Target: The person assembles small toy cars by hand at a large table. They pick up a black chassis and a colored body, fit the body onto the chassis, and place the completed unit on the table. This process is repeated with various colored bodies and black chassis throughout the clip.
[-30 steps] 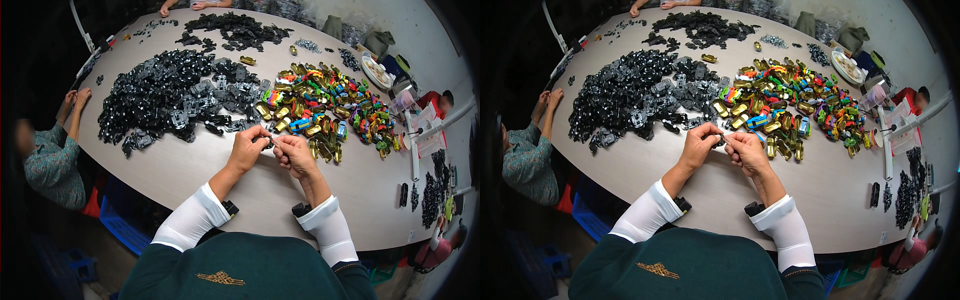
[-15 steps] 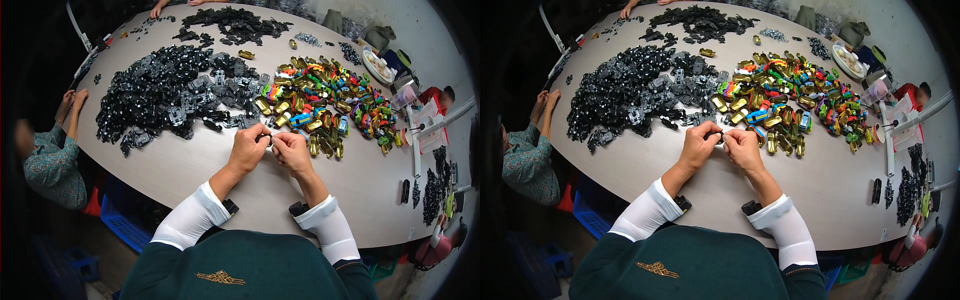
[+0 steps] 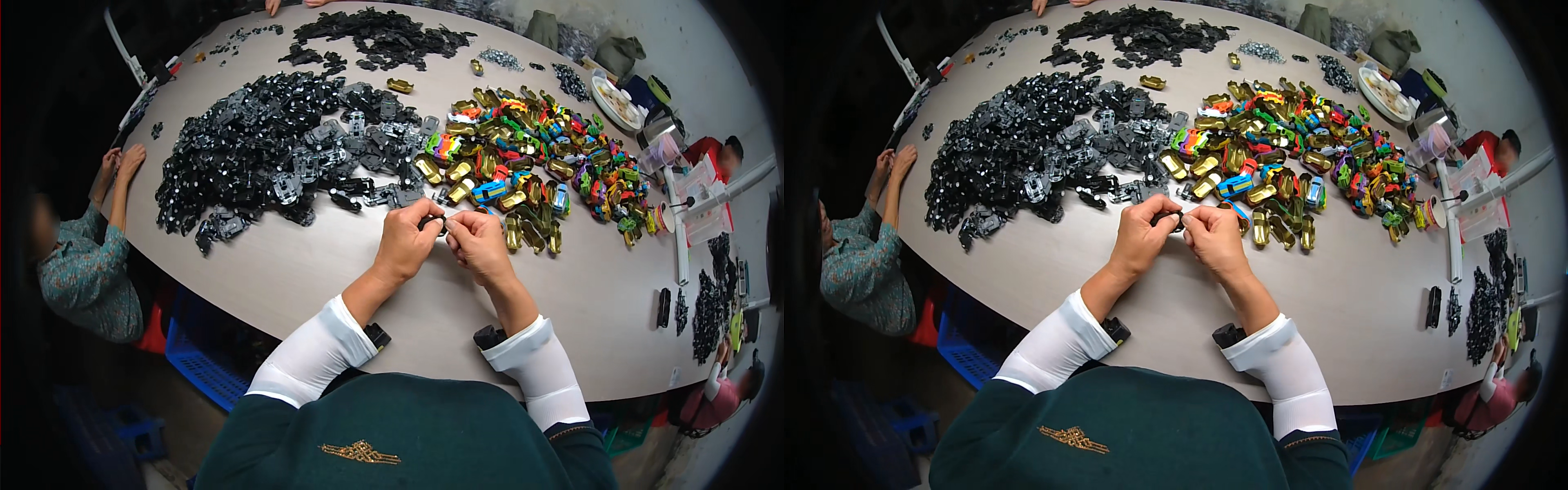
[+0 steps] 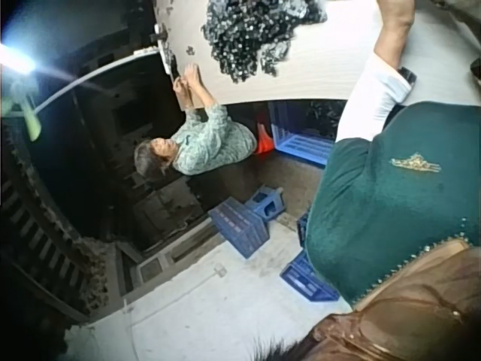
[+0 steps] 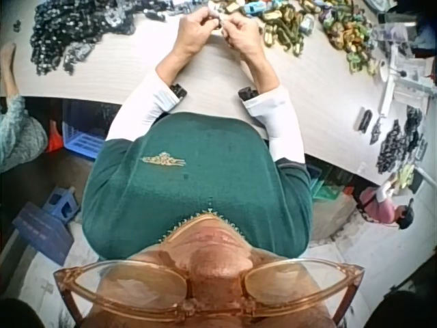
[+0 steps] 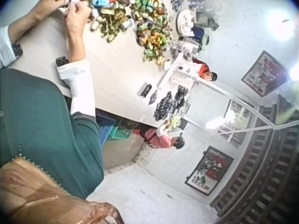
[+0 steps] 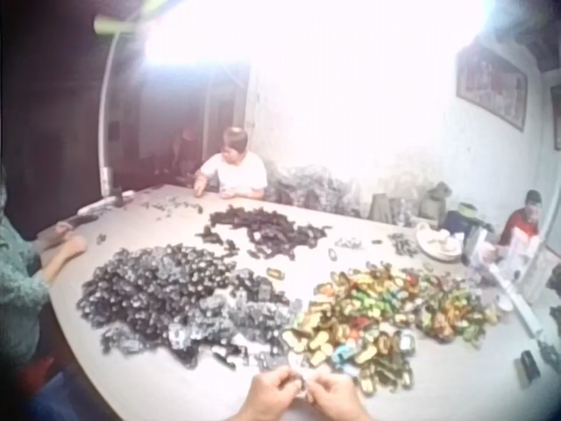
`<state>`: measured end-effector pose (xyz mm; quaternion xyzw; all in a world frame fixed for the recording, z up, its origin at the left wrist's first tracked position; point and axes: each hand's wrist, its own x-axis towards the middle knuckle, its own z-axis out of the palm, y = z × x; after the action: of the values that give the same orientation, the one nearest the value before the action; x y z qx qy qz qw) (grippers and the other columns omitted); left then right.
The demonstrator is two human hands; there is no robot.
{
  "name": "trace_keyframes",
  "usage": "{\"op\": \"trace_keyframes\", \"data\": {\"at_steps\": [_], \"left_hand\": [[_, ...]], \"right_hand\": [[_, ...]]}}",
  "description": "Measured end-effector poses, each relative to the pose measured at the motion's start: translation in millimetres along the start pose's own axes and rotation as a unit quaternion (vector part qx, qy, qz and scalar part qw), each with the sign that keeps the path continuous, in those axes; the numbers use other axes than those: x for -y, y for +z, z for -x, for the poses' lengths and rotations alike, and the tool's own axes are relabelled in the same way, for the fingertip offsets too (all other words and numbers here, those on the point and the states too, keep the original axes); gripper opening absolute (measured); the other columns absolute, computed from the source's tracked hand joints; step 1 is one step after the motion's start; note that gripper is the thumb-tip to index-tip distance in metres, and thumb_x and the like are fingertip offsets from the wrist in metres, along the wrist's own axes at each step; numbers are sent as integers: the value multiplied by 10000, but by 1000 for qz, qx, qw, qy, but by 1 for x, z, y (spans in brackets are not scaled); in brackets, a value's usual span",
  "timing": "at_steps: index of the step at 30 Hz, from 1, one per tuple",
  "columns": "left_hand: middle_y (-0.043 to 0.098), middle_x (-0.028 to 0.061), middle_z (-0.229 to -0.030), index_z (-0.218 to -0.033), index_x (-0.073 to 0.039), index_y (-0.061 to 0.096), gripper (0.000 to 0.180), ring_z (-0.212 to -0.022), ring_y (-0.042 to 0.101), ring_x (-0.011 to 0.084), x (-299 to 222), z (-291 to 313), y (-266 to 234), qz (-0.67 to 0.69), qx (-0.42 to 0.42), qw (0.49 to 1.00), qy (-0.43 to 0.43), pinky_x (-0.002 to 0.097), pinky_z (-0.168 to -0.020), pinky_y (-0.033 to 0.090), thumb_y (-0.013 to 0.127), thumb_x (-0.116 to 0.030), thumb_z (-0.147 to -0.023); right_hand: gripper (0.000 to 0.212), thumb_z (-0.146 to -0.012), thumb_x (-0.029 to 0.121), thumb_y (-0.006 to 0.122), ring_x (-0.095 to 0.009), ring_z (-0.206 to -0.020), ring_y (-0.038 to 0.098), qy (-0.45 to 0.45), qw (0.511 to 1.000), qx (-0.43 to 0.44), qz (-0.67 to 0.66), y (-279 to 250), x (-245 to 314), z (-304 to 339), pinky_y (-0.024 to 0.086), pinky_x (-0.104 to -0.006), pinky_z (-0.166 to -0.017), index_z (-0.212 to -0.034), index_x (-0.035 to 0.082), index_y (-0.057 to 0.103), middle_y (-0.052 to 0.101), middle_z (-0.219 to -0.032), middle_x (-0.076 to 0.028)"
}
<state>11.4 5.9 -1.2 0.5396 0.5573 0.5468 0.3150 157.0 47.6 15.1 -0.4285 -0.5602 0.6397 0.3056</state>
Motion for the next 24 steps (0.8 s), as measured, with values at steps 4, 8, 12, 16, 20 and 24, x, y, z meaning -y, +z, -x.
{"op": "trace_keyframes", "data": {"at_steps": [4, 8, 12, 16, 20, 24], "left_hand": [[652, 34, -780, -938, 11, 632, 132, -718, 572, 72, 1, 0, -6, 22, -4, 1000, -12, 232, -639, 461, 596, -66, -837], [643, 19, -827, -1012, -20, 623, 168, -730, 567, 62, -24, 11, -31, 84, -52, 995, -18, 221, -650, 467, 627, -117, -874], [620, 1, -815, -1030, -30, 602, 168, -693, 530, 39, -53, 61, -102, -4, -143, 989, 26, 193, -591, 429, 631, -55, -866], [640, 41, -865, -953, 4, 604, 111, -753, 575, 68, -59, 157, -183, -34, -336, 941, -33, 213, -654, 472, 587, -2, -843], [655, 60, -761, -881, -6, 640, 108, -712, 621, 101, 3, 258, -252, -194, -427, 836, -285, 255, -629, 488, 652, -102, -832], [627, 216, -1111, -1178, -2, 579, 345, -973, 641, 294, 47, 294, -269, -531, -335, 757, -183, 346, -833, 505, 622, -115, -855]], "right_hand": [[114, -897, 146, 616, -32, -430, 419, 26, 999, 2, -31, -2, 8, -3, 305, -185, -373, -851, 44, 637, 528, -598, 32], [147, -926, 217, 604, -70, -546, 523, -41, 997, -35, -62, -25, 7, -9, 421, -200, -459, -911, 72, 622, 583, -699, 3], [115, -897, 187, 629, -84, -574, 539, -48, 993, -41, -100, -24, 2, -9, 432, -210, -496, -861, 91, 577, 576, -715, 4], [128, -874, 168, 652, -74, -487, 488, -61, 996, -55, -31, -10, -4, -8, 400, -215, -450, -832, 100, 552, 523, -630, 26], [119, -906, 167, 611, -69, -447, 445, -77, 993, -68, -58, -17, -1, -8, 396, -225, -421, -850, 77, 557, 473, -582, 30], [138, -943, 121, 522, -67, -468, 434, -131, 987, -92, 1, -31, 13, -12, 373, -227, -427, -890, 24, 606, 475, -604, 20]]}}
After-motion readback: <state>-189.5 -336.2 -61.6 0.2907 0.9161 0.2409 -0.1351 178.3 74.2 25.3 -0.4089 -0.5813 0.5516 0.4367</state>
